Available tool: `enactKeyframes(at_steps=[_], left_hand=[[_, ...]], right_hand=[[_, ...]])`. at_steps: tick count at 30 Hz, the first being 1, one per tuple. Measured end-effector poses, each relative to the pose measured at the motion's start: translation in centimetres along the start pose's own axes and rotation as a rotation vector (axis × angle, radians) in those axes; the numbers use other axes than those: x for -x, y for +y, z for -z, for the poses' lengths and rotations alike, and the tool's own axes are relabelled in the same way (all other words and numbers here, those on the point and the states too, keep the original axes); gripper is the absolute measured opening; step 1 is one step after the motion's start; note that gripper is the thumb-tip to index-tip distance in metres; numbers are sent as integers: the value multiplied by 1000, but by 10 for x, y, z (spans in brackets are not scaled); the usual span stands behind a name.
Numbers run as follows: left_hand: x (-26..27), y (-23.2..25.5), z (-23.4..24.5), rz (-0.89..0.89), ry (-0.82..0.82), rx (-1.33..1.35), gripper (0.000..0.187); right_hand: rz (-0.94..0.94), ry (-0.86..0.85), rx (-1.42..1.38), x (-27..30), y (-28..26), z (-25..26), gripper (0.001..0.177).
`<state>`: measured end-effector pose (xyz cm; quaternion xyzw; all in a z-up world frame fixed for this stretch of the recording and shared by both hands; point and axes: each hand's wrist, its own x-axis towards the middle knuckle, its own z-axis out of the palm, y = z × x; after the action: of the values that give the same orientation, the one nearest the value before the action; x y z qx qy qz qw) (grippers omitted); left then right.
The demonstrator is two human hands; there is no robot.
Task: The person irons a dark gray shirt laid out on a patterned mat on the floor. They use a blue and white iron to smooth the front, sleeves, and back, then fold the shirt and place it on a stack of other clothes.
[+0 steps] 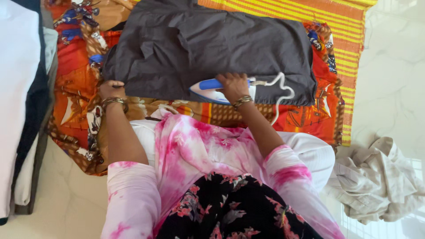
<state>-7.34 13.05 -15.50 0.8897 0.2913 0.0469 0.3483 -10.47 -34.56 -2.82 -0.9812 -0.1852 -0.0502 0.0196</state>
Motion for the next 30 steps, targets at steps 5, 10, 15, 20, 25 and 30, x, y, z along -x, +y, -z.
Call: enactKeyframes(at_steps=[5, 10, 15, 20, 25, 30], left_hand=[[0, -9, 1, -50, -1, 48, 16], [10, 0, 7, 121, -36, 91, 13], [14, 13, 15, 31, -22, 47, 12], [15, 21, 17, 211, -66, 52, 13], [19, 20, 15, 148, -61, 122, 13], [8, 2, 10, 166, -144, 119, 9]], right_hand=[[-24, -65, 7, -12, -15, 11, 36], [-39, -11, 68, 6, 25, 5, 34], [-128, -53, 134, 50, 119, -6, 39], [-292, -43, 194, 108, 221, 9, 44], [-565, -110, 118, 136, 265, 17, 40], [-541, -63, 60, 139, 261, 17, 40]])
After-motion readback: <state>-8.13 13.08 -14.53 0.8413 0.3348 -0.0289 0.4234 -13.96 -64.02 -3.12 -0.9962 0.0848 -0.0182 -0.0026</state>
